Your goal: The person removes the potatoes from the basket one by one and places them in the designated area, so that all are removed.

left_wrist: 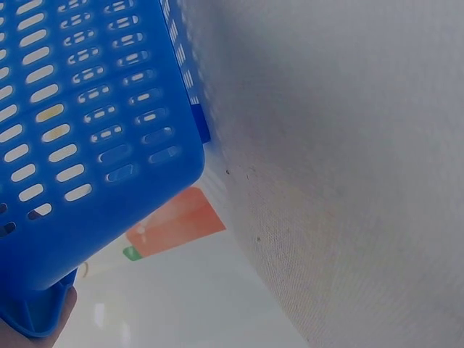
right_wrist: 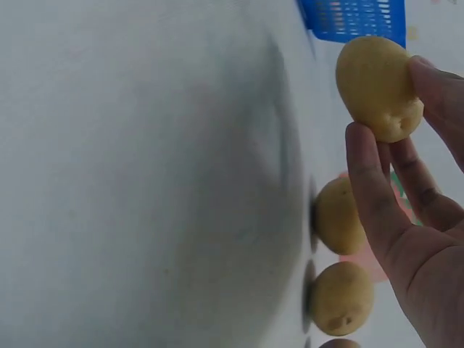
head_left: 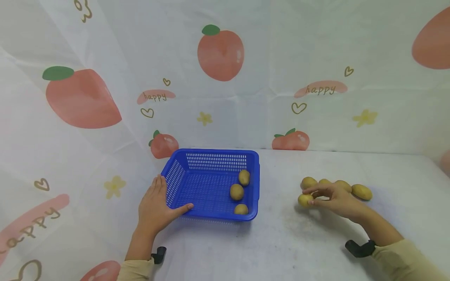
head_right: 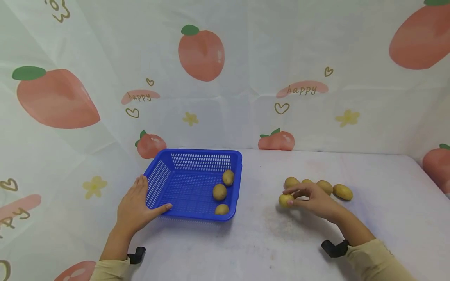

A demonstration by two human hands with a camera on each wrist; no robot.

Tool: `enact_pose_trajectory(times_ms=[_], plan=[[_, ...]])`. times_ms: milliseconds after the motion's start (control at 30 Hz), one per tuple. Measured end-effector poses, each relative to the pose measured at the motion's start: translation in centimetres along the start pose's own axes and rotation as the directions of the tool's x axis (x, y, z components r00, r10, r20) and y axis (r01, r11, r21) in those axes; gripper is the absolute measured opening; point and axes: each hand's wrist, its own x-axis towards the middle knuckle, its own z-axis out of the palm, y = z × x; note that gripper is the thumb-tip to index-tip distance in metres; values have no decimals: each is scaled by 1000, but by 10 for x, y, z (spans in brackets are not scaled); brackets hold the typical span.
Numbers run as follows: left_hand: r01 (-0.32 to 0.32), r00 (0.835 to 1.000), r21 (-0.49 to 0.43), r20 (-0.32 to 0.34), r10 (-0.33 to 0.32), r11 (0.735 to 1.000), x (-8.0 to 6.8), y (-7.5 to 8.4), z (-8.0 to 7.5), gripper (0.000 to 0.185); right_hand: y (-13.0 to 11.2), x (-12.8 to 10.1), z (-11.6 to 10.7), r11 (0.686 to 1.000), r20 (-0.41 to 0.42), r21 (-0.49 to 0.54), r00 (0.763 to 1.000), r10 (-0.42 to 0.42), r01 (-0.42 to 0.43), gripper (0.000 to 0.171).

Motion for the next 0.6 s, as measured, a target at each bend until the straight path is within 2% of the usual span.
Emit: enact_pose_trajectory(times_ms=[133,333,600], plan=[[3,1000,1,5,-3,1000,0,0,0,144,8,1,2,1000,29,0,1000,-1,1,30],[4,1000,6,1,-4,1000,1,-1,-1,144,15,6,5,998,69,4,996,-61,61,27],[0,1000,5,4,0,1000,0,0,-1,143,14,2,2,999,88,-38,996,-23,26,26]])
